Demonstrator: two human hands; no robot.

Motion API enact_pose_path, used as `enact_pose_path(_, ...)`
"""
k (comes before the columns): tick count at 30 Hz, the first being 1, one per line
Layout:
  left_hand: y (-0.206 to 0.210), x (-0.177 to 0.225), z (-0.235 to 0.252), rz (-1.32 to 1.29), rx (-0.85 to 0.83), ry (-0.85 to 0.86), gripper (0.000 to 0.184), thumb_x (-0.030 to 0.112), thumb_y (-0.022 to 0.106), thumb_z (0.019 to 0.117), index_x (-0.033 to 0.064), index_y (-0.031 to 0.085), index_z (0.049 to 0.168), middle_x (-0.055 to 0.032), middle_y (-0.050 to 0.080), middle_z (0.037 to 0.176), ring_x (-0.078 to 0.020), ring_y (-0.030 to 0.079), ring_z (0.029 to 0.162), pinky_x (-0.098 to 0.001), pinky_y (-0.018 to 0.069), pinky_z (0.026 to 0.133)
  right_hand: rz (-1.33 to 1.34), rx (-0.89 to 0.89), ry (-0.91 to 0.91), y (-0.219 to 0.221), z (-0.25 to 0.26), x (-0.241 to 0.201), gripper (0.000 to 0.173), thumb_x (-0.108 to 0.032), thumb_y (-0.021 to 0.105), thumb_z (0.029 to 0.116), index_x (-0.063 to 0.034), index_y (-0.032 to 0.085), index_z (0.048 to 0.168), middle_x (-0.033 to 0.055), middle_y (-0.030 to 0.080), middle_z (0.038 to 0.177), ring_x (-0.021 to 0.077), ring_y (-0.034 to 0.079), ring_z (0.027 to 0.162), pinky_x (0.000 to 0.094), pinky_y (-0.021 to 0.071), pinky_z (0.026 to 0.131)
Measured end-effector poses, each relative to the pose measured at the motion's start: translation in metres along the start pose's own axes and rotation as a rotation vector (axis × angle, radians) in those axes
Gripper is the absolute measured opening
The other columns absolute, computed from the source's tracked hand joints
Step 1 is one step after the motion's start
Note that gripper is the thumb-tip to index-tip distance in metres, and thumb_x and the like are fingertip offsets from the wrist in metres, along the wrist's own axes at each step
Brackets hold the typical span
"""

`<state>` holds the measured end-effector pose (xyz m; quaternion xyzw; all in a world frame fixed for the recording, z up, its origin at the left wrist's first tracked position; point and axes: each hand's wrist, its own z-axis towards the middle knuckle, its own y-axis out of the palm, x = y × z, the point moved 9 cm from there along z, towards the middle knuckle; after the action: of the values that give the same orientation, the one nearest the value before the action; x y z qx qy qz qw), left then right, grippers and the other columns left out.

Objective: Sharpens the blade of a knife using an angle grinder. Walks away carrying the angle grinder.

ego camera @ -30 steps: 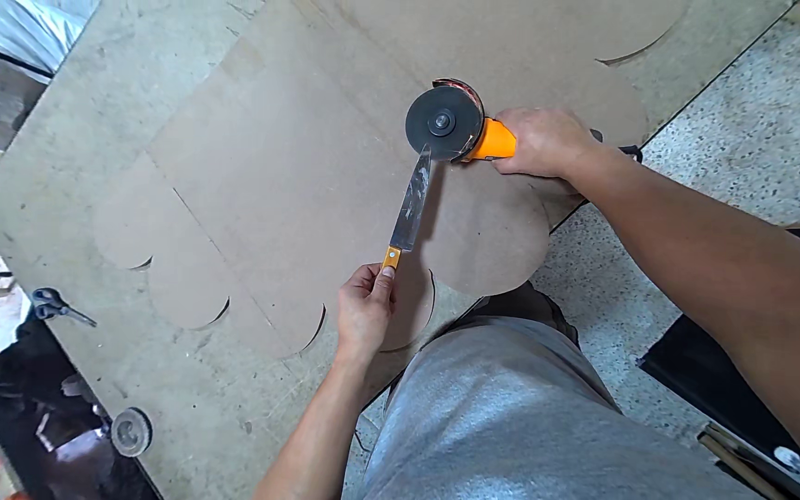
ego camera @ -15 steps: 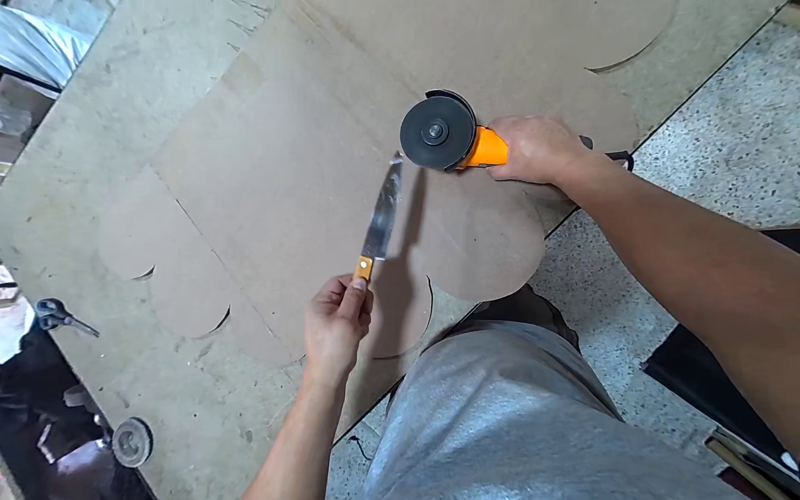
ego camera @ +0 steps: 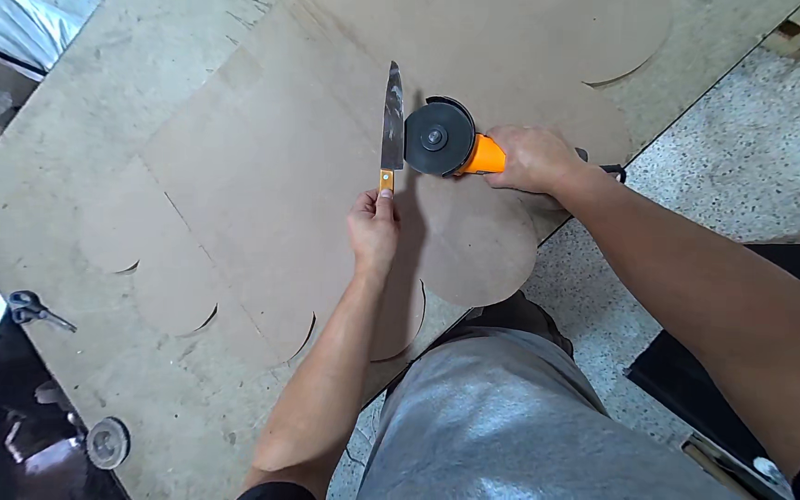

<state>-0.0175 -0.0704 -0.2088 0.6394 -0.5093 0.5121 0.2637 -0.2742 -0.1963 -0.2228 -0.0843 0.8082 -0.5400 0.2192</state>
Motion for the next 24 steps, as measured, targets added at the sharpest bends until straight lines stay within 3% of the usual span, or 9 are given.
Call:
enact_pose_path(6,0.0063,0.0008,0.0062,0.017,-0.003,0.001,0.022,0.023,0.052,0.1094,0.004,0.062,0.107,-0.0036,0.063,0.07,-0.0106,0.051,0.047,-0.0251,0.0426,0.042,0.0,0.001,0.002,-0.002,-0.0025,-0.0026,0.059,-0.05,0.076,0.0844,-0.0138,0.059,0.128,0.0117,0.069,0.118,0.0353,0.069,0.104,0.0614,0.0552,0.079)
enact_pose_path(24,-0.002,0.0016,-0.0026,0.092,0.012,-0.023,0.02,0.023,0.055,0.1078,0.0052,0.064,0.104,-0.003,0.063,0.07,-0.0103,0.05,0.047,-0.0249,0.0412,0.042,0.0,0.002,-0.004,-0.0009,-0.0003,-0.0023,0.057,-0.05,0.076,0.0842,-0.0139,0.059,0.125,0.0117,0.069,0.116,0.035,0.069,0.104,0.0606,0.0555,0.081)
